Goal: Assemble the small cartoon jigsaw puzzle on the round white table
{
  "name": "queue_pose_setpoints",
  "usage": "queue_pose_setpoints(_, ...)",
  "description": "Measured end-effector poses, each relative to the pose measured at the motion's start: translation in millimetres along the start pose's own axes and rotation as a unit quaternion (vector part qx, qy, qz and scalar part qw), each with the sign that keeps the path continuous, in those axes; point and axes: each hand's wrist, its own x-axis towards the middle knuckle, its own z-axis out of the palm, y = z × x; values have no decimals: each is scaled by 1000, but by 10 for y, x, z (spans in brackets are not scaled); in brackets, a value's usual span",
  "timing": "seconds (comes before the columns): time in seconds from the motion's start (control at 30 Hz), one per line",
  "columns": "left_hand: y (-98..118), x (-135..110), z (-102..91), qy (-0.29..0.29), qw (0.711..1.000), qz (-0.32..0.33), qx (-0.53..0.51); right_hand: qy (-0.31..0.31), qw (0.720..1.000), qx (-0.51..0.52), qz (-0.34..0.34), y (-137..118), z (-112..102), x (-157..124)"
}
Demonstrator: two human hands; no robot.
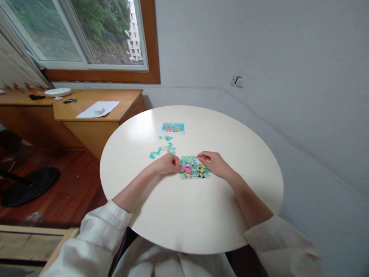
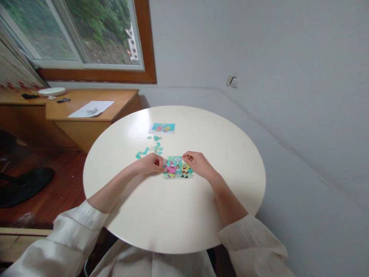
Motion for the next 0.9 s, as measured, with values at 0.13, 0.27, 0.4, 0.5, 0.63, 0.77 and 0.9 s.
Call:
queue_pose_setpoints(0.13,-68,8,-43,53,996,9,-78,6,1000,-11,-1,-19,-14,-14)
queue_pose_setpoints(0.27,-64,7,-72,94,986,18,-137,14,1000,-17,-5,-48,-21,-22)
queue_pose_setpoints(0.4,-21,7,-93,145,972,14,-185,31,999,-19,-4,-34,-29,-19)
queue_pose_setpoints(0.5,-23,21,-109,180,959,15,-220,64,997,-23,18,25,-43,-8)
queue_pose_setpoints(0.63,-87,62,-119,213,940,15,-266,89,995,-31,45,95,-55,4)
queue_pose_setpoints(0.77,-128,86,-127,240,921,-1,-308,84,995,-34,44,92,-53,-3)
queue_pose_setpoints(0.9,-117,78,-144,256,909,-1,-329,86,995,-31,43,78,-54,-12)
